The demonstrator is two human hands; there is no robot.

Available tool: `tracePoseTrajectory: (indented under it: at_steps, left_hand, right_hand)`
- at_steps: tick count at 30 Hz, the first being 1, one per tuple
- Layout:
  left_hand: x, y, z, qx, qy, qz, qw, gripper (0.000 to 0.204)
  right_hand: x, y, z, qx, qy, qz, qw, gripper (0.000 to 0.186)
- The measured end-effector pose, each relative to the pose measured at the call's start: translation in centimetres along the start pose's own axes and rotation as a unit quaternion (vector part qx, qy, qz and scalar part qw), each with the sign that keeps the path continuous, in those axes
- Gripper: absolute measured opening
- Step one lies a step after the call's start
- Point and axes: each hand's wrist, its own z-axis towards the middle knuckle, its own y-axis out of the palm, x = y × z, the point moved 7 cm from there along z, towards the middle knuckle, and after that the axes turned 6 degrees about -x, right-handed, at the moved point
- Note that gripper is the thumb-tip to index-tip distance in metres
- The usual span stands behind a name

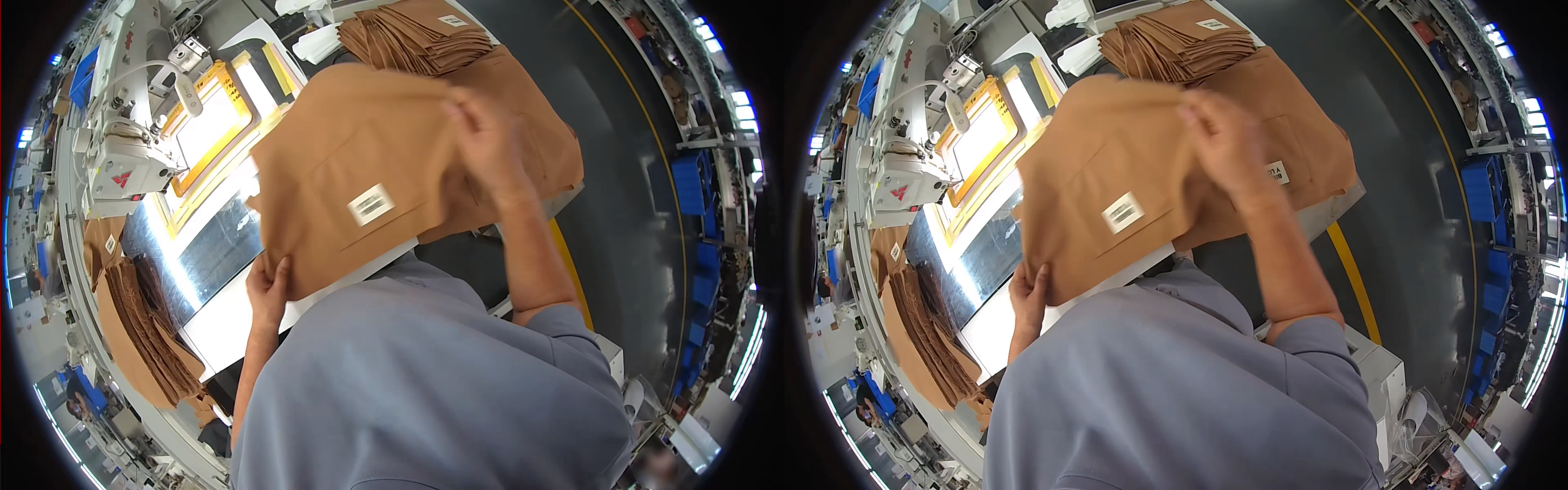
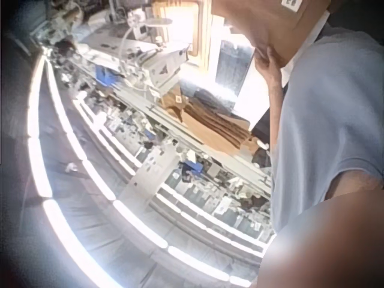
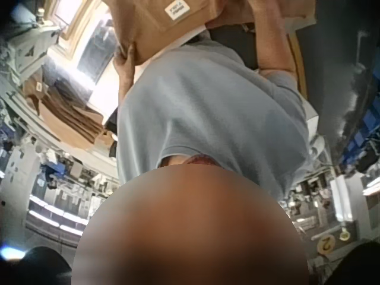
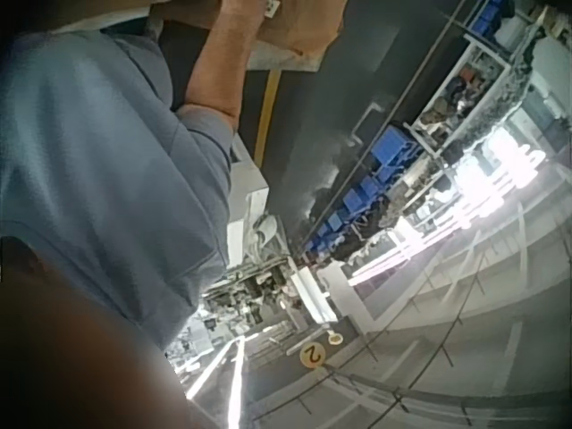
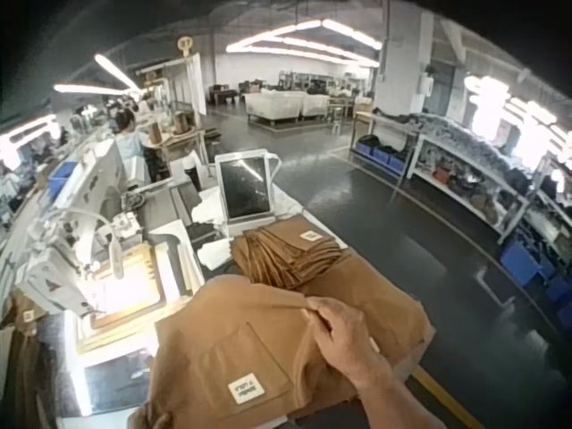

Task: Sewing pockets onto leather or fabric panels using an industrial sewing machine.

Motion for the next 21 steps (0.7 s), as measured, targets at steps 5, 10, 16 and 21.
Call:
tracePoseTrajectory:
  at_steps: [5, 10, 16, 21]
  left_hand:
    - [4.6, 10.1, 2.0, -0.319, -0.038, 0.012, 0.947, 0.045]
    - [7.3, 13.6, 1.1, -0.364, 0.055, 0.126, 0.921, 0.048]
    - [1.6, 9.7, 0.6, -0.264, -0.010, 0.149, 0.953, 0.033]
    - [0.0, 7.5, -1.1, -0.209, -0.063, 0.119, 0.969, 0.029]
  right_hand:
    - [8.3, -13.9, 0.1, 0.122, 0.080, -0.112, 0.983, 0.025]
    - [17.1, -20.0, -2.9, 0.112, 0.219, -0.219, 0.944, 0.039]
    - [17.3, -10.9, -3.2, 0.039, 0.083, -0.312, 0.946, 0.041]
    - [12.3, -1.0, -0.3, -0.062, 0.022, -0.154, 0.986, 0.026]
